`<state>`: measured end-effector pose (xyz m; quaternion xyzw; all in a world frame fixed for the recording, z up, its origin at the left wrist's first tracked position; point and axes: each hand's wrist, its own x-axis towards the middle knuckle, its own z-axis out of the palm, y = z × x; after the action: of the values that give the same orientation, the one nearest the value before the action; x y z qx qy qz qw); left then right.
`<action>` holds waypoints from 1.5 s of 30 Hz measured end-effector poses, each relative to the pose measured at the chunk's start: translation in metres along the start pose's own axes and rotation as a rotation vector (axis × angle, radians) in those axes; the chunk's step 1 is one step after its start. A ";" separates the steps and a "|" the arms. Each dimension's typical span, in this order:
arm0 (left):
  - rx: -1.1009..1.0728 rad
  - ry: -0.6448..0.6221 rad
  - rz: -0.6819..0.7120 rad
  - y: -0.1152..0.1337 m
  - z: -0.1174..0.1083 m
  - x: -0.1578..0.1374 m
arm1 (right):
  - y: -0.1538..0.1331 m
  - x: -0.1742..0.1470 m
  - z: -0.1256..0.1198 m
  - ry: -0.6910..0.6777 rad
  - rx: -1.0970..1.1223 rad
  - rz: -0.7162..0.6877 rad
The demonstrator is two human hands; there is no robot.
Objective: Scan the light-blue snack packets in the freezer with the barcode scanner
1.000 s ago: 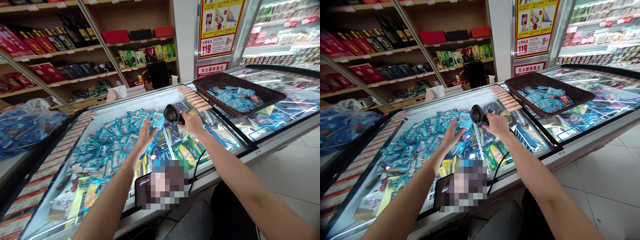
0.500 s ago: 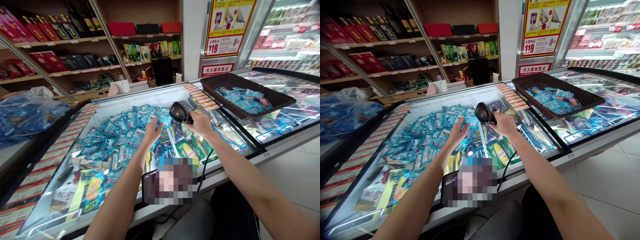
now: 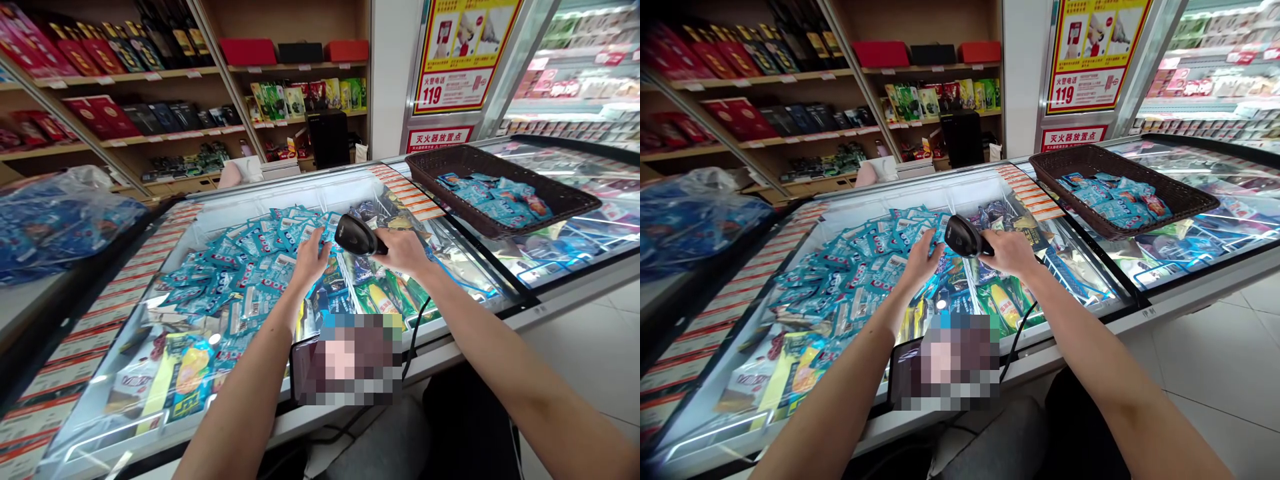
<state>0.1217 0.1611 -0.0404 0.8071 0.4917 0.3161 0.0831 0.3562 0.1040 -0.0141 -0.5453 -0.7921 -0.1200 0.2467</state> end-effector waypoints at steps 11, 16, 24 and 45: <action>0.023 0.015 0.016 -0.002 0.003 -0.001 | 0.000 0.000 -0.001 0.001 0.008 -0.011; 0.063 0.017 0.008 0.003 0.000 -0.003 | 0.001 0.000 -0.001 -0.004 -0.011 -0.001; 0.071 -0.006 -0.011 0.005 -0.003 -0.002 | 0.000 0.000 -0.003 -0.003 -0.023 0.003; 0.054 0.010 0.012 -0.002 0.003 -0.001 | 0.001 -0.001 -0.004 -0.019 0.006 -0.011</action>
<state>0.1214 0.1618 -0.0437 0.8104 0.4955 0.3074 0.0570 0.3585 0.1023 -0.0114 -0.5412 -0.7978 -0.1138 0.2402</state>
